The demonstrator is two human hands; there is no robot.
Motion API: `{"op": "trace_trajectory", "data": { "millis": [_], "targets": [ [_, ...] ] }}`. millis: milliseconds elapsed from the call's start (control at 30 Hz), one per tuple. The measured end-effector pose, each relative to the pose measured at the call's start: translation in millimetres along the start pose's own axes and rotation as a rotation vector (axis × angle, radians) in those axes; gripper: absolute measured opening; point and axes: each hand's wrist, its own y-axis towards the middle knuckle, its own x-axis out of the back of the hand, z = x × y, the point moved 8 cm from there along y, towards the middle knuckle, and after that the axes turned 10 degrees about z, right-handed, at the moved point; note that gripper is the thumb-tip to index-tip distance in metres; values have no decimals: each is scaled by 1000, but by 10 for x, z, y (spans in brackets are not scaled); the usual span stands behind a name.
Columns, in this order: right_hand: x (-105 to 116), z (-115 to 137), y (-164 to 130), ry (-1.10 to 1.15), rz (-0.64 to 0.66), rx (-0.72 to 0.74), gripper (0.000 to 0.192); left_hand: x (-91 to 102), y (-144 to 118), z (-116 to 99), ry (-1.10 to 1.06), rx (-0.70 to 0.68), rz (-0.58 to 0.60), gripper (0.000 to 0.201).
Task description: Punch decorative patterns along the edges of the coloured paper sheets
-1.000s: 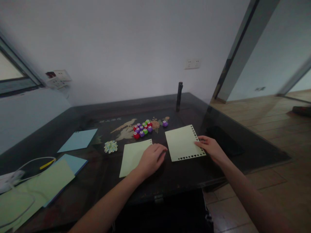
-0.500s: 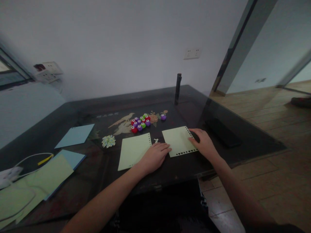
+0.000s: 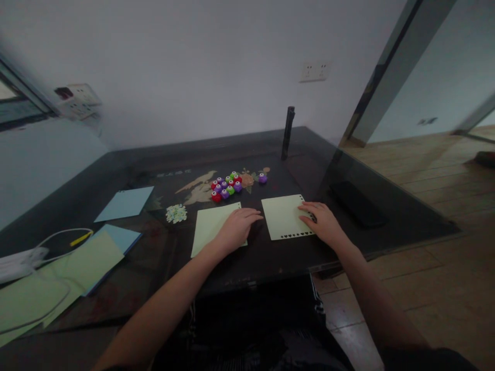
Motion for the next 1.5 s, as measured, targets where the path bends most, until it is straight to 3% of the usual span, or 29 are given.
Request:
{"op": "trace_trajectory", "data": {
  "millis": [267,333,500,600,700,800,900,1000,1100,1200,1500],
  "targets": [
    [-17,40,18,-33,25,11,31,165,-9,54,-38,18,-60,36],
    [-31,40,22,-43,30,12,32,318,-40,80,-25,27,-110,34],
    [-6,33,16,-49,23,17,33,924,-302,273,-67,118,-349,29],
    [141,104,13,-25,-56,27,33,1067,-488,519,-33,191,-331,26],
    [277,359,86,35,-118,61,31,962,-649,864,1,277,-240,26],
    [233,848,313,86,-56,160,28,765,-768,1140,12,358,-162,26],
    [-33,1438,628,60,122,331,28,655,-809,1190,26,346,-141,27],
    [-385,1785,925,-75,263,387,36,586,-799,1158,53,335,-99,29],
    [-684,1855,1110,-197,348,360,44,491,-790,1188,89,373,-31,39],
    [-839,1804,1158,-272,368,326,48,384,-799,1260,113,412,24,51],
    [-836,1784,1082,-303,362,312,40,317,-819,1337,125,425,70,51]
  ]
}}
